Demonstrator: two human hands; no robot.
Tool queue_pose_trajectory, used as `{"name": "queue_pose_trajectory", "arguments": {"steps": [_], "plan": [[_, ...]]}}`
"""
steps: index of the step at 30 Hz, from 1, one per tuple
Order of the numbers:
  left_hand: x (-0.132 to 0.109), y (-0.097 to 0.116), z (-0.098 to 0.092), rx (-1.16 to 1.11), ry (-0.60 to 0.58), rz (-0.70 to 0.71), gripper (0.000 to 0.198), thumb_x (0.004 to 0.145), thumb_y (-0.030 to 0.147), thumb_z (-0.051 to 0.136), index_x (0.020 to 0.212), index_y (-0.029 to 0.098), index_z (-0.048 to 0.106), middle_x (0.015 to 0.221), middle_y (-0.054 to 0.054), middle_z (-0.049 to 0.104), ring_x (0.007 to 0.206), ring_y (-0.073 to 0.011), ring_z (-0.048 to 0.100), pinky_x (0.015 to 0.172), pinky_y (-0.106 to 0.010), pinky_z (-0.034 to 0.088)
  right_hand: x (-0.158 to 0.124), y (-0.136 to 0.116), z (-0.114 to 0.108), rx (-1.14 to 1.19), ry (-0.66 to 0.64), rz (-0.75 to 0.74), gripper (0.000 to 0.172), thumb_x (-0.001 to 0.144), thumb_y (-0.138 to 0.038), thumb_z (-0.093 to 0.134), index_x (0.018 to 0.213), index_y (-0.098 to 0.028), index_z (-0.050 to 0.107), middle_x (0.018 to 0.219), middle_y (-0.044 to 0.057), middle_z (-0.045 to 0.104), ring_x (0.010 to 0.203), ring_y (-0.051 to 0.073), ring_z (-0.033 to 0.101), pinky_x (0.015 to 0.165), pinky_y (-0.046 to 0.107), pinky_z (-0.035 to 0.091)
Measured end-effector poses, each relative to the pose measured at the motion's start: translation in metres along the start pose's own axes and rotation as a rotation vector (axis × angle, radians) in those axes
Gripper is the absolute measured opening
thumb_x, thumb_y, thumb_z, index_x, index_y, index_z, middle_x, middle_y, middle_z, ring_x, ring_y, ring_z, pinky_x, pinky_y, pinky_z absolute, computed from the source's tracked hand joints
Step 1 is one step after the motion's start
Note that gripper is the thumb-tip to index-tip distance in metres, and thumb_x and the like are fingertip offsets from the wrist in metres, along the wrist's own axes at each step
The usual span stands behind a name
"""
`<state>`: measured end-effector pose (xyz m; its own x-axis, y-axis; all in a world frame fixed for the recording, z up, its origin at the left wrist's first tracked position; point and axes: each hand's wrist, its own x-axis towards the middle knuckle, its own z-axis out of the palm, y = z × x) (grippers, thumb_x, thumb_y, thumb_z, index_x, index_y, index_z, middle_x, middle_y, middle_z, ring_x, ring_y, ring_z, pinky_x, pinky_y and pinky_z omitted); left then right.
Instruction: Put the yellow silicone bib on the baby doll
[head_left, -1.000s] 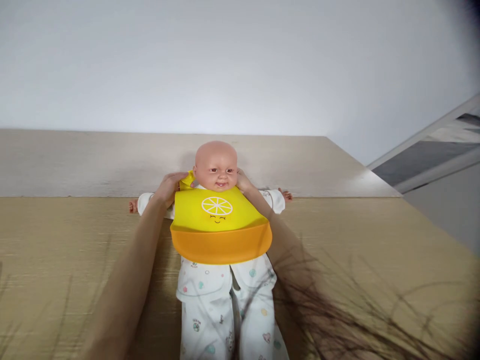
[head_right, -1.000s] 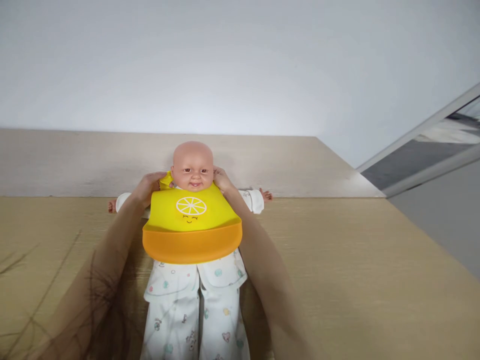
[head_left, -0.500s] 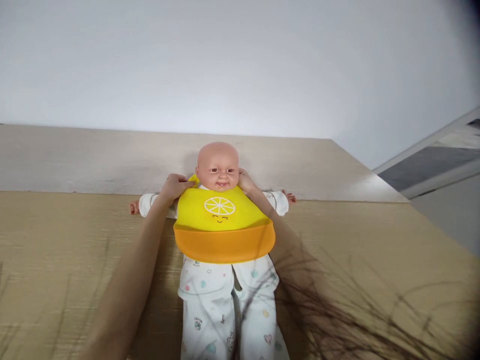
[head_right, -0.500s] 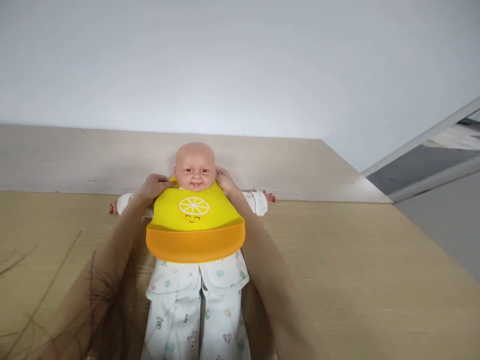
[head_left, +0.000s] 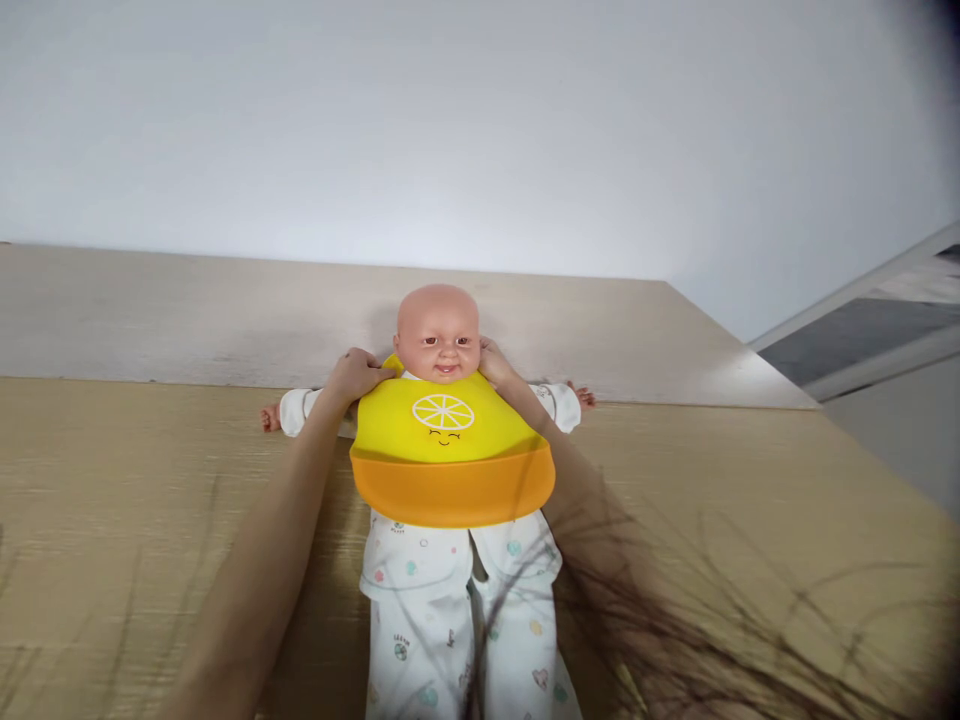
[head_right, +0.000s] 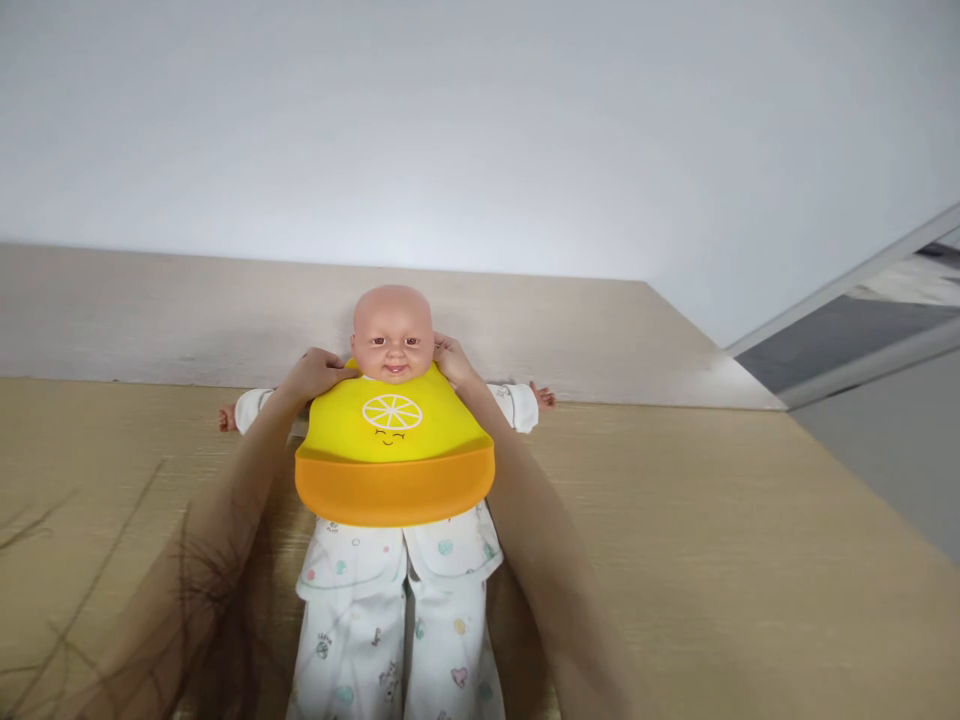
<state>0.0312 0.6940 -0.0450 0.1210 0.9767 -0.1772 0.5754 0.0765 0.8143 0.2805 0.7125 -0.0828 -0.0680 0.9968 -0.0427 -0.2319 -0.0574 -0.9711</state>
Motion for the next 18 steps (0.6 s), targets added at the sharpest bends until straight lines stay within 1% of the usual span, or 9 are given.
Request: {"name": "queue_pose_trajectory", "arguments": {"steps": [4, 7, 9, 14, 16, 18], "plan": [[0.001, -0.002, 0.001, -0.01, 0.007, -0.008, 0.043, 0.069, 0.039, 0.079, 0.045, 0.019, 0.049, 0.043, 0.002, 0.041, 0.042, -0.0106, 0.039, 0.041, -0.025, 0.021, -0.001, 0.0, 0.0, 0.004, 0.014, 0.038, 0.03, 0.058, -0.028, 0.077, 0.086, -0.018, 0.073, 0.093, 0.007, 0.077, 0.079, 0.023, 0.069, 0.068, 0.032, 0.055], [0.005, -0.007, 0.001, -0.067, 0.0, 0.025, 0.047, 0.065, 0.036, 0.083, 0.041, 0.019, 0.046, 0.041, 0.003, 0.037, 0.04, -0.0085, 0.034, 0.041, -0.025, 0.017, -0.003, -0.001, 0.0, -0.024, 0.018, 0.061, 0.032, 0.059, -0.03, 0.077, 0.089, -0.019, 0.073, 0.096, 0.007, 0.077, 0.082, 0.025, 0.07, 0.072, 0.035, 0.056], [0.008, -0.011, 0.001, -0.142, -0.026, 0.055, 0.047, 0.062, 0.036, 0.085, 0.041, 0.018, 0.047, 0.041, 0.004, 0.037, 0.041, -0.0075, 0.033, 0.041, -0.024, 0.017, -0.004, -0.003, 0.001, -0.045, 0.022, 0.06, 0.032, 0.061, -0.031, 0.078, 0.09, -0.02, 0.072, 0.096, 0.007, 0.077, 0.085, 0.026, 0.07, 0.074, 0.035, 0.057], [0.01, -0.02, -0.002, -0.362, -0.114, 0.035, 0.038, 0.061, 0.042, 0.087, 0.056, 0.017, 0.059, 0.049, 0.002, 0.049, 0.043, -0.01, 0.042, 0.042, -0.023, 0.026, -0.006, -0.006, 0.006, -0.062, 0.027, 0.03, 0.025, 0.067, -0.033, 0.075, 0.087, -0.02, 0.073, 0.095, 0.008, 0.077, 0.093, 0.028, 0.071, 0.075, 0.036, 0.057], [0.007, -0.019, -0.003, -0.467, -0.142, 0.033, 0.038, 0.06, 0.044, 0.088, 0.061, 0.016, 0.062, 0.052, 0.0, 0.053, 0.044, -0.0109, 0.045, 0.043, -0.023, 0.029, -0.007, -0.008, 0.008, -0.073, 0.022, 0.028, 0.021, 0.069, -0.032, 0.074, 0.086, -0.02, 0.073, 0.093, 0.008, 0.077, 0.095, 0.028, 0.071, 0.077, 0.038, 0.058], [0.004, -0.016, -0.004, -0.571, -0.153, 0.069, 0.04, 0.059, 0.046, 0.089, 0.066, 0.015, 0.065, 0.057, -0.001, 0.058, 0.047, -0.0117, 0.049, 0.045, -0.024, 0.032, -0.008, -0.009, 0.009, -0.099, 0.023, 0.028, 0.019, 0.071, -0.033, 0.073, 0.086, -0.02, 0.073, 0.091, 0.008, 0.076, 0.096, 0.029, 0.071, 0.078, 0.039, 0.058]]}}
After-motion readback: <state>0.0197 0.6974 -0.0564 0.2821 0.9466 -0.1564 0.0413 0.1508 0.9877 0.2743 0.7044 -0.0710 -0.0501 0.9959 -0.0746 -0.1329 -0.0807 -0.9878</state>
